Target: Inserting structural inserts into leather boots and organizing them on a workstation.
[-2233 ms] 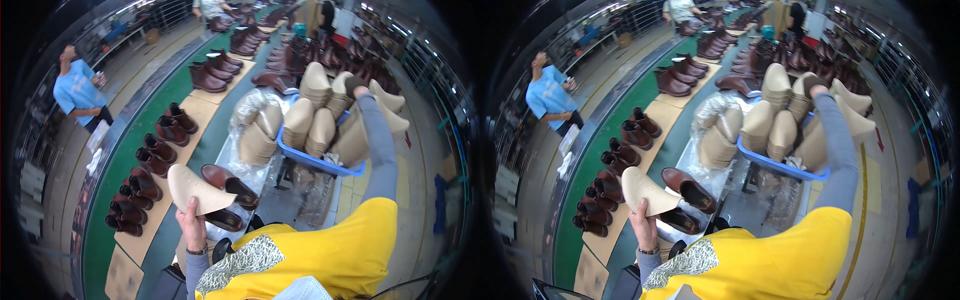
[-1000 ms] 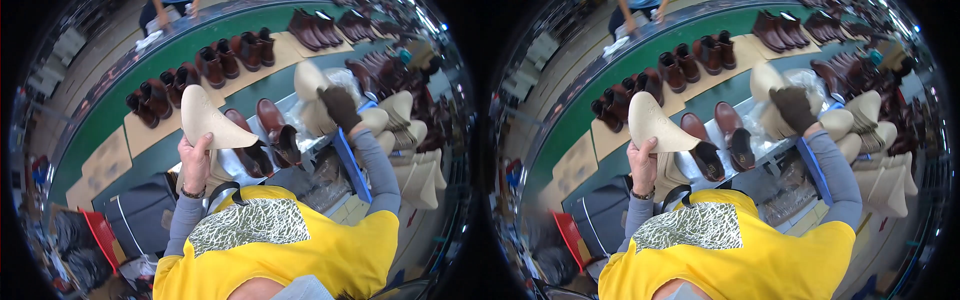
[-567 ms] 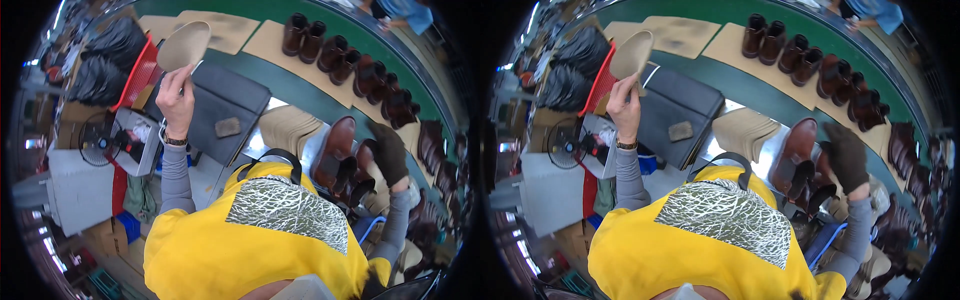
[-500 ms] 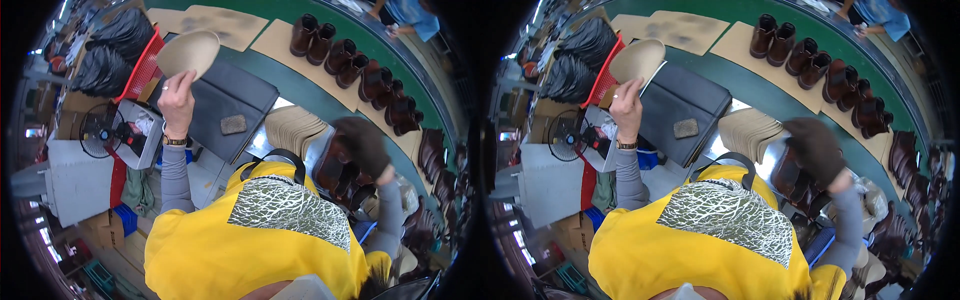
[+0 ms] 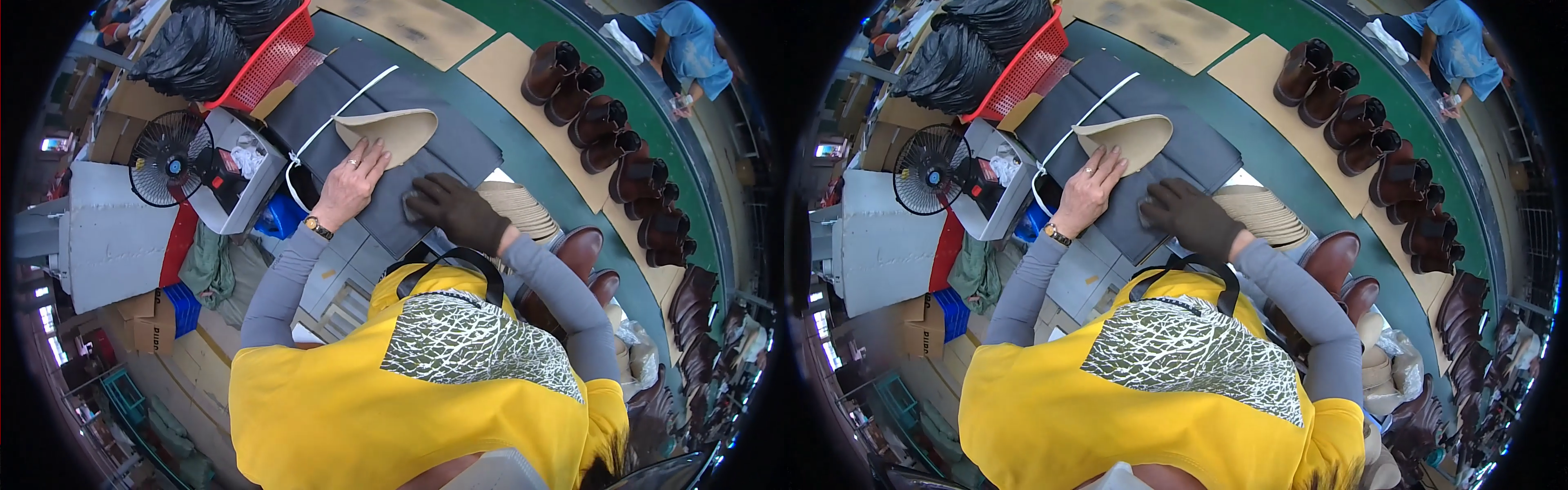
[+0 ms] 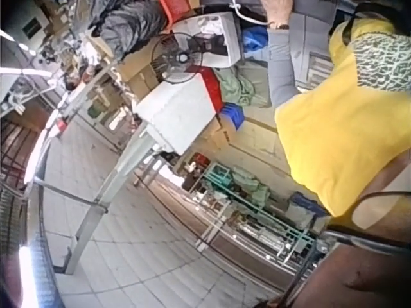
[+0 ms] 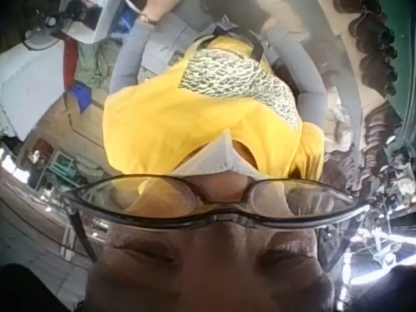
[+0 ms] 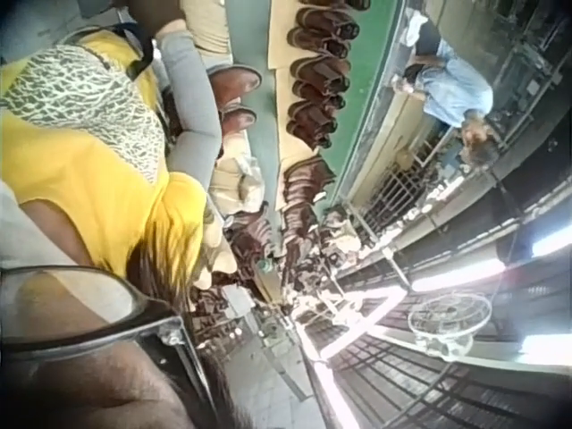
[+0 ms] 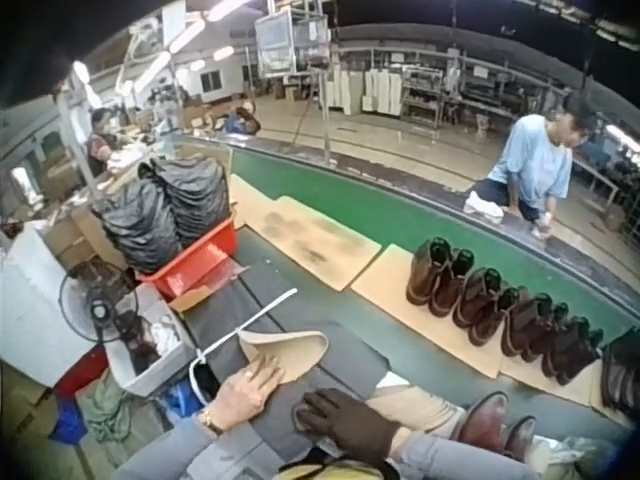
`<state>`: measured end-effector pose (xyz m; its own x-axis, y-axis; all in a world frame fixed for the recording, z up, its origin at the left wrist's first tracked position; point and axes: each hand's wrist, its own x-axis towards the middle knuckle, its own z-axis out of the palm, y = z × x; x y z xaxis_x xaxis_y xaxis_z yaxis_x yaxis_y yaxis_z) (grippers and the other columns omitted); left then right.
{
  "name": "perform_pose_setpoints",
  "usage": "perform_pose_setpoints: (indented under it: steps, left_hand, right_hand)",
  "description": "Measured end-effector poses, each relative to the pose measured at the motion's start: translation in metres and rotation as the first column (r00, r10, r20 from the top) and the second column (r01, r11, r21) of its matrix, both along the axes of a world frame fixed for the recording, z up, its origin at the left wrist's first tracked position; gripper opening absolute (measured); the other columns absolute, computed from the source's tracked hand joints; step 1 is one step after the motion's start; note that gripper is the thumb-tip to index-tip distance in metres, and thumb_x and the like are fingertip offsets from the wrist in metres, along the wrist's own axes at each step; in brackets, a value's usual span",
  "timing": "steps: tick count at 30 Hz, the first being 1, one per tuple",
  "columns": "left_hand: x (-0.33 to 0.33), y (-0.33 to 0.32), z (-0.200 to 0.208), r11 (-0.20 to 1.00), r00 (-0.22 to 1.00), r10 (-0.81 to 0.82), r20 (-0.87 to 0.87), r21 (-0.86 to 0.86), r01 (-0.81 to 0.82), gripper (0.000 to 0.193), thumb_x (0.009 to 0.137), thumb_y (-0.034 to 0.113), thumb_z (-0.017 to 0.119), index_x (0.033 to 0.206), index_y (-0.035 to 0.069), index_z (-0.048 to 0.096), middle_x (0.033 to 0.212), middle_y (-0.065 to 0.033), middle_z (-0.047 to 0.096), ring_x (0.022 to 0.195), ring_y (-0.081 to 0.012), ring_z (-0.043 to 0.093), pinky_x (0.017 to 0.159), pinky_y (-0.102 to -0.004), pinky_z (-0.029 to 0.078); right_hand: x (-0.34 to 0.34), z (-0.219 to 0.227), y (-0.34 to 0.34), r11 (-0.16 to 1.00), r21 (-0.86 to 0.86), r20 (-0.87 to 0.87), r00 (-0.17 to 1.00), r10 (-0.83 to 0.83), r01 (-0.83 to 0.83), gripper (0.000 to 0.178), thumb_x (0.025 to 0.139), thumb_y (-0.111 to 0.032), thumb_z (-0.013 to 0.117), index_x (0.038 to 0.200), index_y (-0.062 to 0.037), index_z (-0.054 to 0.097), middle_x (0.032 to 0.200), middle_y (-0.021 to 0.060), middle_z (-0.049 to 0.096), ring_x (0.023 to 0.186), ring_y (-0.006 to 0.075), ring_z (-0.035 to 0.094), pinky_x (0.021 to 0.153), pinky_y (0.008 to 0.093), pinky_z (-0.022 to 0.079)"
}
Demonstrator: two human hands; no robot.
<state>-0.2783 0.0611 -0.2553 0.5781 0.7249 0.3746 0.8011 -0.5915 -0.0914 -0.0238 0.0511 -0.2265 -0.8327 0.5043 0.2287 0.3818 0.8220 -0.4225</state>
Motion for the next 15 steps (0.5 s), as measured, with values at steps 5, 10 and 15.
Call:
perform_pose_setpoints:
  steps: [5,10,15]
  left_hand:
    - [0.005,-0.005,0.022,0.986,0.999,-0.023,0.045,-0.162,0.03,0.039,0.083,0.022,0.062,0.118,0.004,0.06,0.13,-0.018,0.052,0.121,-0.0373,0.049,0.095,-0.0379,0.049]
    - [-0.005,0.003,0.02,0.985,0.994,-0.092,0.054,-0.138,0.098,0.038,0.08,0.025,0.069,0.113,0.008,0.062,0.131,-0.0116,0.054,0.121,-0.0325,0.05,0.092,-0.0367,0.05]
    - [-0.009,0.026,0.01,0.994,0.928,0.023,0.371,-0.108,0.018,0.022,0.082,0.019,0.067,0.1,0.007,0.062,0.099,-0.0089,0.065,0.09,-0.0292,0.063,0.074,-0.0355,0.053]
  right_hand:
    - [-0.004,-0.012,0.003,1.0,0.03,0.007,1.0,0.005,-0.005,0.046,0.074,-0.006,0.063,0.119,-0.0055,0.056,0.129,0.0179,0.05,0.122,0.0339,0.045,0.1,0.042,0.043]
    - [-0.02,-0.007,0.012,0.99,0.05,-0.008,0.991,-0.133,0.133,0.047,0.073,-0.004,0.059,0.12,-0.0059,0.055,0.132,0.0169,0.048,0.124,0.0344,0.044,0.102,0.0418,0.042]
    - [-0.018,0.003,-0.003,0.978,0.194,-0.089,0.992,0.092,-0.073,0.042,0.077,-0.013,0.059,0.119,-0.0078,0.055,0.129,0.0156,0.049,0.124,0.0335,0.044,0.1,0.0428,0.041]
